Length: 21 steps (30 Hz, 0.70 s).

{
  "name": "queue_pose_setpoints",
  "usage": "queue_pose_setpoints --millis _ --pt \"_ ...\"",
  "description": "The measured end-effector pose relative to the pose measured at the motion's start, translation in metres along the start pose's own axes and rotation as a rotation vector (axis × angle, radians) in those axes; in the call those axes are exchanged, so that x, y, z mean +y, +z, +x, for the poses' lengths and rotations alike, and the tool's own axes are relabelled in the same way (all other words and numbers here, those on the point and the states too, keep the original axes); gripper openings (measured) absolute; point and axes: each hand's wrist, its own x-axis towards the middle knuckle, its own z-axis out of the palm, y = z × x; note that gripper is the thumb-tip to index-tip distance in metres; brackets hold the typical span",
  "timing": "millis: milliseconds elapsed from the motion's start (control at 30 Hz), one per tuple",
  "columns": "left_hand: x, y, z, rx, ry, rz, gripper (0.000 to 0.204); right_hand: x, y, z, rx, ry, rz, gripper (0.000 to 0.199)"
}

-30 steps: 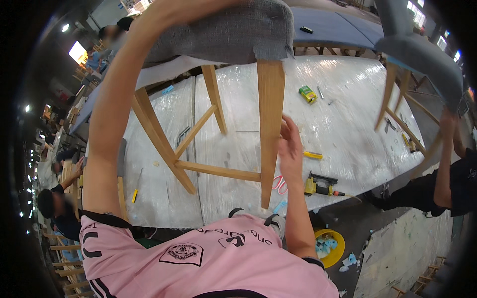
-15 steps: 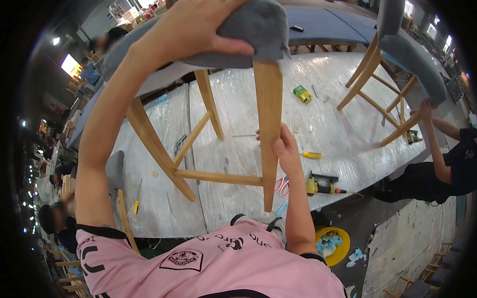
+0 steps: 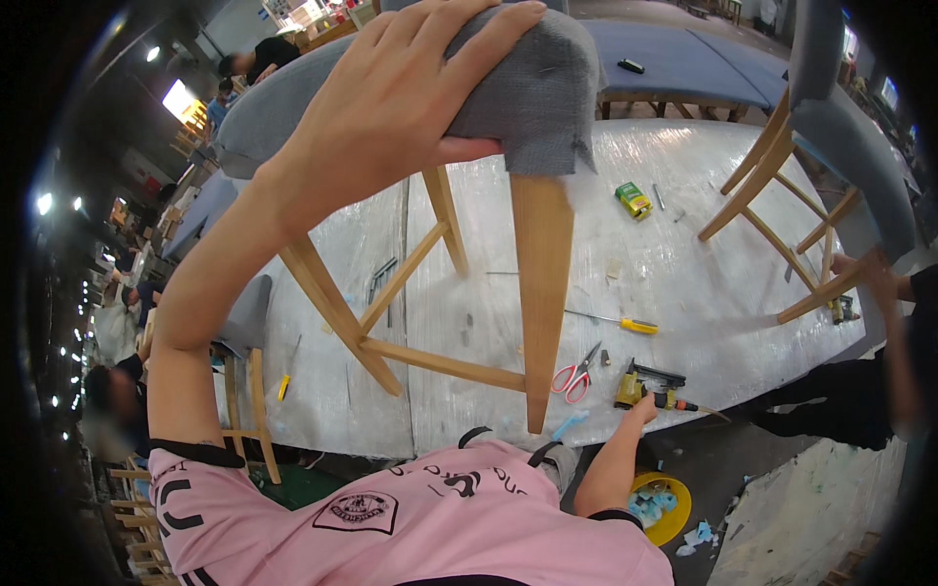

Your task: The person upholsters a wooden chair by stretching gray fabric over the seat and backrest, securing it with a pneumatic staple gun, and trimming excess fabric with scissors. The person repeatedly adjusts the fabric and uses a screwdriver to tuck edges under the frame.

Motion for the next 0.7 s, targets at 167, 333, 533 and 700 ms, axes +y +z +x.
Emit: queue_pose_setpoints --millis 167,333,533,700 --pt "0.011 -0.001 -0.008 0.04 -0.023 0.025 0.1 -0.013 0.022 -0.025 0.213 0.148 -0.163 0.085" --pt "0.008 0.018 0.004 0.187 -0.087 0.023 0.093 0.02 -0.005 0.067 -0.145 0.128 -0.041 0.06" --pt "0.01 -0.005 -0.006 0.073 -0.065 -0.039 0.099 -0.059 0.006 -0.013 -0.598 0.112 0.063 0.04" --pt "0.001 0.021 -0.006 0.146 -0.037 0.03 0.099 -0.138 -0.005 -0.179 -0.88 -0.183 0.422 0.047"
